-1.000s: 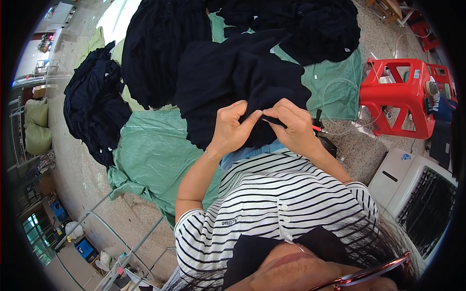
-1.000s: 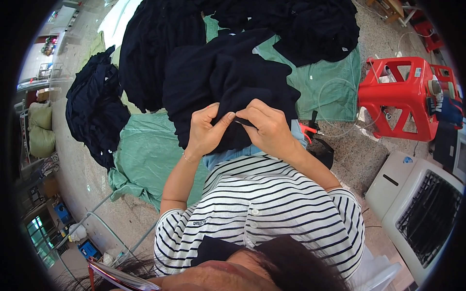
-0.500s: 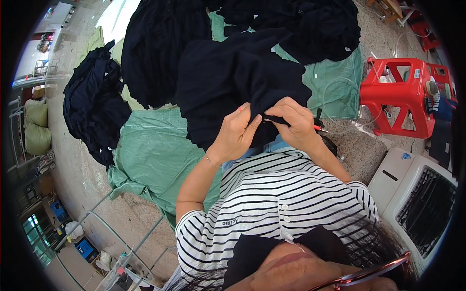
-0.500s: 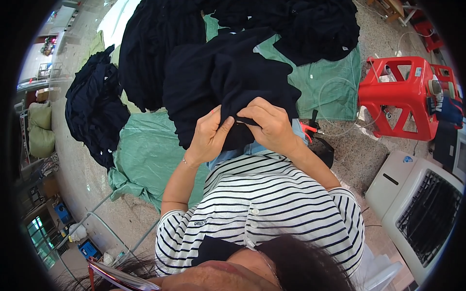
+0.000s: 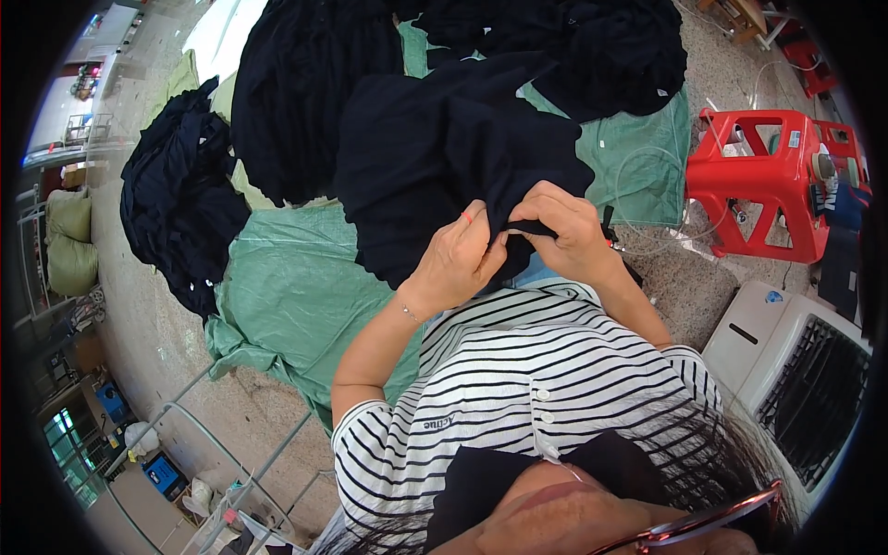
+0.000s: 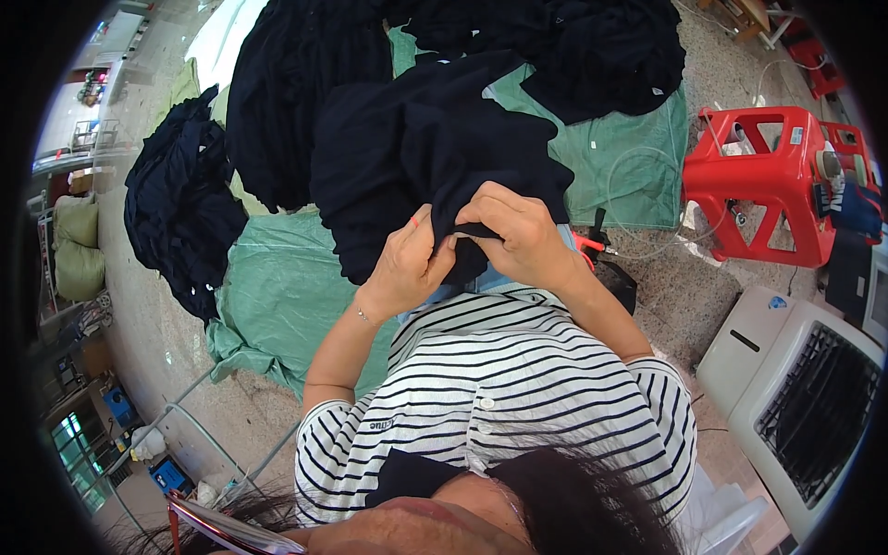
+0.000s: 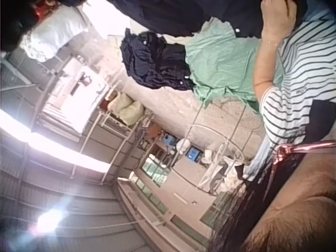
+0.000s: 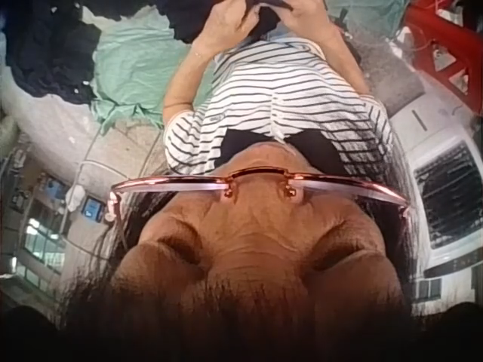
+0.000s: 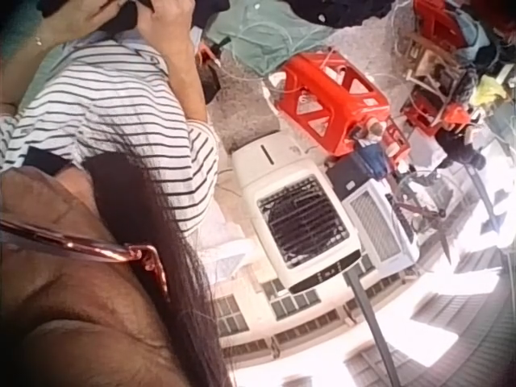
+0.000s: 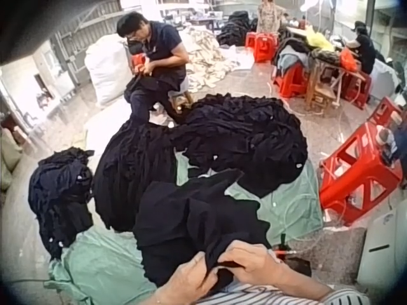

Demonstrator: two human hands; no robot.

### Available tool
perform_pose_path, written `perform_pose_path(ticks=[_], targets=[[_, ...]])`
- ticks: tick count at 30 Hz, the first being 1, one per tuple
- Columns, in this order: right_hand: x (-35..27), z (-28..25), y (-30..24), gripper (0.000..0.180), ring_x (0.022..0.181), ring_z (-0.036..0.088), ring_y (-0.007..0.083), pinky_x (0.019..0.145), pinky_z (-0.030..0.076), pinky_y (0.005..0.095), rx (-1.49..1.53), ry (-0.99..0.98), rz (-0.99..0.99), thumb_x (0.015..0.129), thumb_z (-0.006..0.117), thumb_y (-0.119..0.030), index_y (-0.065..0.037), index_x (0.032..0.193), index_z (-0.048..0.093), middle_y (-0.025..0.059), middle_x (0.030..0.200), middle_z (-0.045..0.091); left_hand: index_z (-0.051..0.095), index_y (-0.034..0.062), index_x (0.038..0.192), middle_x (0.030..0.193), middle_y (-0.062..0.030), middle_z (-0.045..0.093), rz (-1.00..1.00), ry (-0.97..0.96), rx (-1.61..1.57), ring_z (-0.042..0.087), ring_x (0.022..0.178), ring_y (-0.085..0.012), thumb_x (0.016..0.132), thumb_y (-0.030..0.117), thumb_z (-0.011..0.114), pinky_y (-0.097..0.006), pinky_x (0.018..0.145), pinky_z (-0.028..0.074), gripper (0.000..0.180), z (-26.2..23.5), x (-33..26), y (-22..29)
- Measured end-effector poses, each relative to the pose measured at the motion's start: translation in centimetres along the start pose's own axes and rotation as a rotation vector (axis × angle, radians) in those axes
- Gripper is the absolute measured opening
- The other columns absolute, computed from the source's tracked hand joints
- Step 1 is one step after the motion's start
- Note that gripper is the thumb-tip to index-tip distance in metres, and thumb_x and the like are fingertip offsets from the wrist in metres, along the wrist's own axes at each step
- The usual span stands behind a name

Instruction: Inspecting black garments for quality and checking details in a textile workshop.

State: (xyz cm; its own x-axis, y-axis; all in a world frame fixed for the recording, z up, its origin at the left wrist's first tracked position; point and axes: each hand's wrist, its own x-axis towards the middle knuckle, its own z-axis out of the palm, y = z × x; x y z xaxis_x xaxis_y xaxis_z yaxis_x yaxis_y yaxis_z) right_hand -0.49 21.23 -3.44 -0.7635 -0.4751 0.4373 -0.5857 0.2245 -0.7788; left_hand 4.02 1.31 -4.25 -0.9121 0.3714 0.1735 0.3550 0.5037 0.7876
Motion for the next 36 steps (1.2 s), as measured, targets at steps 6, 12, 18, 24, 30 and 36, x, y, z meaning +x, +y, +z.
perform_pose_path(ticks=[6, 12, 18, 24, 30, 36], targets=[[0.4, 0.2, -0.3, 0.024, 0.073, 0.062, 0.0214, 0.06, 0.047, 0.0283, 0.215, -0.003, 0.118, 0.07, 0.075, 0.011, 0.001, 0.091, 0.068, 0.0087, 0.082, 0.064, 0.059, -0.0082, 0.099, 0.089, -0.0169, 0.06, 0.001, 0.085, -0.265, 0.06, 0.07, -0.0278, 0.092, 0.004, 0.059, -0.034, 0.062, 0.048, 0.014, 0.1, 0.3, 0.3], [0.3, 0.8, -0.4, 0.022, 0.072, 0.061, 0.02, 0.061, 0.047, 0.0273, 0.222, 0.065, 0.134, 0.072, 0.075, 0.011, 0.001, 0.091, 0.068, 0.0086, 0.082, 0.064, 0.062, -0.0042, 0.095, 0.08, -0.0041, 0.057, -0.512, 0.064, -0.89, 0.047, 0.068, -0.0109, 0.099, 0.012, 0.055, -0.027, 0.062, 0.041, 0.018, 0.7, -0.7, -0.3], [0.1, 0.9, -0.3, 0.023, 0.072, 0.062, 0.0204, 0.061, 0.047, 0.028, 0.19, 0.042, 0.123, 0.071, 0.075, 0.011, 0.001, 0.091, 0.069, 0.0089, 0.082, 0.064, 0.064, -0.0028, 0.09, 0.077, 0.0049, 0.052, -0.256, 0.098, -0.549, 0.044, 0.07, -0.0045, 0.101, 0.014, 0.055, -0.024, 0.062, 0.039, 0.022, 0.2, 0.1, 0.5], [-0.4, 1.1, -0.3, 0.024, 0.072, 0.063, 0.021, 0.06, 0.048, 0.0286, 0.159, 0.061, 0.143, 0.069, 0.076, 0.012, 0.001, 0.09, 0.069, 0.0093, 0.082, 0.064, 0.065, -0.0027, 0.09, 0.08, 0.0056, 0.054, -0.573, 0.119, -0.86, 0.044, 0.073, -0.0032, 0.1, 0.012, 0.055, -0.023, 0.061, 0.038, 0.02, 1.2, -0.7, 0.3], [-0.5, 1.1, -0.3, 0.021, 0.072, 0.062, 0.0179, 0.062, 0.047, 0.0268, 0.259, 0.058, 0.183, 0.072, 0.075, 0.011, 0.001, 0.09, 0.07, 0.0075, 0.081, 0.065, 0.064, -0.0039, 0.091, 0.075, 0.0034, 0.053, -0.409, 0.189, -0.696, 0.044, 0.069, -0.0047, 0.098, 0.008, 0.057, -0.023, 0.06, 0.038, 0.015, 1.7, -0.9, 0.5], [-0.9, 1.8, 0.8, 0.002, 0.073, 0.054, 0.0058, 0.066, 0.041, 0.0202, 0.716, 0.039, 0.576, 0.086, 0.07, 0.003, 0.002, 0.087, 0.069, -0.0005, 0.079, 0.062, 0.064, -0.004, 0.086, 0.076, 0.0025, 0.056, -0.328, 0.346, -0.645, 0.046, 0.069, -0.0048, 0.095, 0.005, 0.058, -0.024, 0.06, 0.039, 0.015, 2.9, -0.9, 1.2]])
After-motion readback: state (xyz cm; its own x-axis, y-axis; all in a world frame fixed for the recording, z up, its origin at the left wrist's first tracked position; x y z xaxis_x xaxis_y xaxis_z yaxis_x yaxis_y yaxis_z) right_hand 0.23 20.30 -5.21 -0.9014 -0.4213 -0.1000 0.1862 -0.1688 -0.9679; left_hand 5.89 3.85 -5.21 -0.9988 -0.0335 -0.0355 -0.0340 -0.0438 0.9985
